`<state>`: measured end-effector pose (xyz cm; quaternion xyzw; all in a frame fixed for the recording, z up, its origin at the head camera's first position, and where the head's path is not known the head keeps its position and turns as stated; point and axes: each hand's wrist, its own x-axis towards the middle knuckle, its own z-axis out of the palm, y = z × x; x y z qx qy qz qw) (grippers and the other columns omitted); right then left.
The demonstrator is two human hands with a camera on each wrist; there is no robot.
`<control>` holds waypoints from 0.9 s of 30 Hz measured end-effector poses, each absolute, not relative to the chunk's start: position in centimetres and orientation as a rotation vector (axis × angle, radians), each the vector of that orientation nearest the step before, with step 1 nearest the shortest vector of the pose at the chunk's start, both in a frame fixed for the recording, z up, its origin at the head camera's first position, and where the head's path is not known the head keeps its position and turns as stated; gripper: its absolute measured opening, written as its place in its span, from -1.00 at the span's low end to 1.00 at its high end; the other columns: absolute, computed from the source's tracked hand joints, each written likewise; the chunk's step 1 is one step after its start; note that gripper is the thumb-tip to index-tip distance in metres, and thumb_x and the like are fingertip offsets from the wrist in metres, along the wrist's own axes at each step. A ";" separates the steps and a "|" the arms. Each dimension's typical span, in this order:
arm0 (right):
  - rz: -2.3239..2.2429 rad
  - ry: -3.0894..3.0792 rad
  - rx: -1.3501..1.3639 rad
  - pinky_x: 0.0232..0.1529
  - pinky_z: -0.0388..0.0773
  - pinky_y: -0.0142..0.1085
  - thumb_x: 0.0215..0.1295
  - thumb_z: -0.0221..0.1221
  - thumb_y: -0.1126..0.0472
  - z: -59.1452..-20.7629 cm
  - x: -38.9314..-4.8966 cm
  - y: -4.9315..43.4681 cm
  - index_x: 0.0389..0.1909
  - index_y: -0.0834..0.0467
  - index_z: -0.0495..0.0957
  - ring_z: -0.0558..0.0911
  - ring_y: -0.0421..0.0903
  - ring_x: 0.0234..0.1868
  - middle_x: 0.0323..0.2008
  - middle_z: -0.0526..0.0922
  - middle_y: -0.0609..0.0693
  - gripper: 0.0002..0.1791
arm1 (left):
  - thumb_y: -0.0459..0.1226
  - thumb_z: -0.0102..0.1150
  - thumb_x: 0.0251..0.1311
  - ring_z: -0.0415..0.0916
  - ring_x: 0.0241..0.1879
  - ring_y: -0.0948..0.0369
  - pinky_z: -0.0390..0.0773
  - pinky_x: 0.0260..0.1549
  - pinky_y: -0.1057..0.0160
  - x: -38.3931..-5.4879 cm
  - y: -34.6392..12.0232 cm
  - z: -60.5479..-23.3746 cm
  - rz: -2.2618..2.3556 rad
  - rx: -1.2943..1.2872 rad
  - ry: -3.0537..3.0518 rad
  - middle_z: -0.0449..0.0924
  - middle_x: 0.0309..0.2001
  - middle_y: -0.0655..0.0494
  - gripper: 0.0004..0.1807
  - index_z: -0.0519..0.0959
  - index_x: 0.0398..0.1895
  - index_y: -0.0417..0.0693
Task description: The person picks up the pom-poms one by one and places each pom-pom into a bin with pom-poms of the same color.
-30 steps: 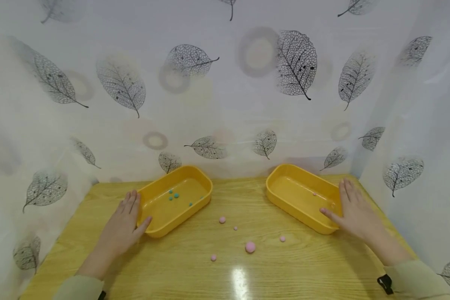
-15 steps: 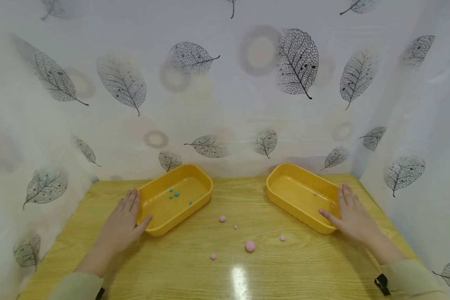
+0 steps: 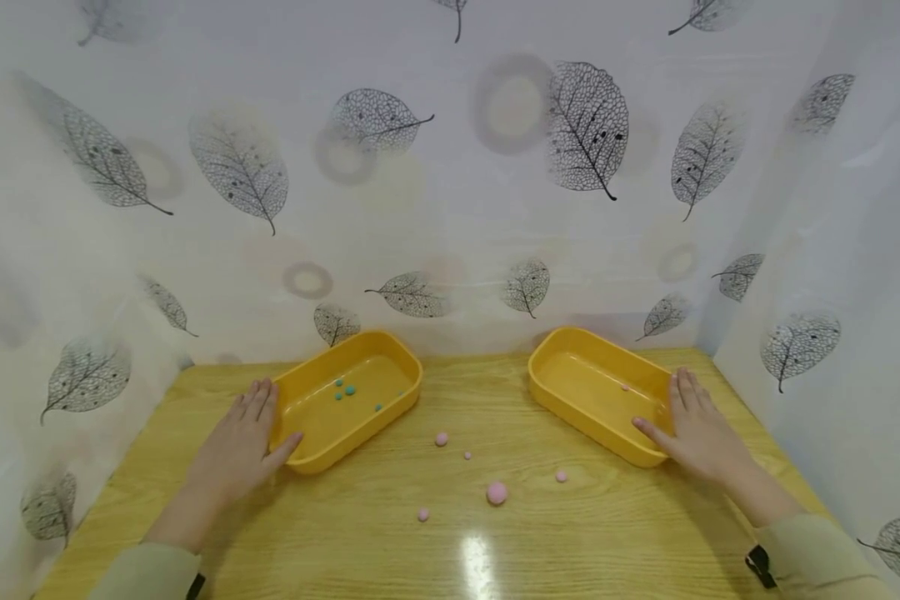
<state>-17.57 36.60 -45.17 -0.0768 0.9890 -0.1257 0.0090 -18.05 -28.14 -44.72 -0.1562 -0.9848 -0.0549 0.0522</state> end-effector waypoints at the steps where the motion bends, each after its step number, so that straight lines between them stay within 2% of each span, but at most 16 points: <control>1: -0.395 3.089 -0.241 0.68 -0.33 0.30 0.60 -0.05 -0.35 -45.1 -17.6 36.6 0.57 0.65 -0.27 -0.27 0.54 0.65 0.62 -0.40 0.57 0.19 | 0.12 0.04 0.55 0.01 0.62 -0.38 0.13 0.59 -0.33 -18.0 -28.1 -44.7 -0.165 -0.475 -2.999 -0.02 0.63 -0.50 -0.02 0.06 0.59 -0.56; 11: -0.384 3.106 -0.257 0.69 -0.31 0.28 0.61 -0.04 -0.32 -45.2 -17.5 36.5 0.56 0.67 -0.24 -0.21 0.56 0.64 0.61 -0.35 0.60 0.18 | 0.07 0.02 0.59 -0.03 0.64 -0.36 0.02 0.64 -0.28 -17.7 -27.5 -44.0 -0.195 -0.517 -2.989 -0.06 0.65 -0.46 -0.06 0.01 0.62 -0.52; 18: -0.384 3.102 -0.261 0.68 -0.33 0.28 0.61 -0.04 -0.32 -45.0 -17.5 36.4 0.55 0.68 -0.23 -0.23 0.56 0.65 0.61 -0.36 0.60 0.17 | -0.01 0.11 0.57 0.06 0.62 -0.34 0.20 0.56 -0.32 -17.0 -25.4 -43.1 -0.244 -0.545 -2.956 0.05 0.63 -0.44 -0.12 0.09 0.61 -0.51; 27: -0.385 3.104 -0.261 0.69 -0.33 0.27 0.61 -0.04 -0.32 -44.8 -17.4 36.1 0.54 0.69 -0.21 -0.22 0.57 0.64 0.60 -0.33 0.63 0.17 | -0.07 0.19 0.54 0.22 0.56 -0.31 0.30 0.52 -0.31 -16.3 -23.3 -42.8 -0.373 -0.612 -2.878 0.17 0.62 -0.37 -0.15 0.12 0.63 -0.40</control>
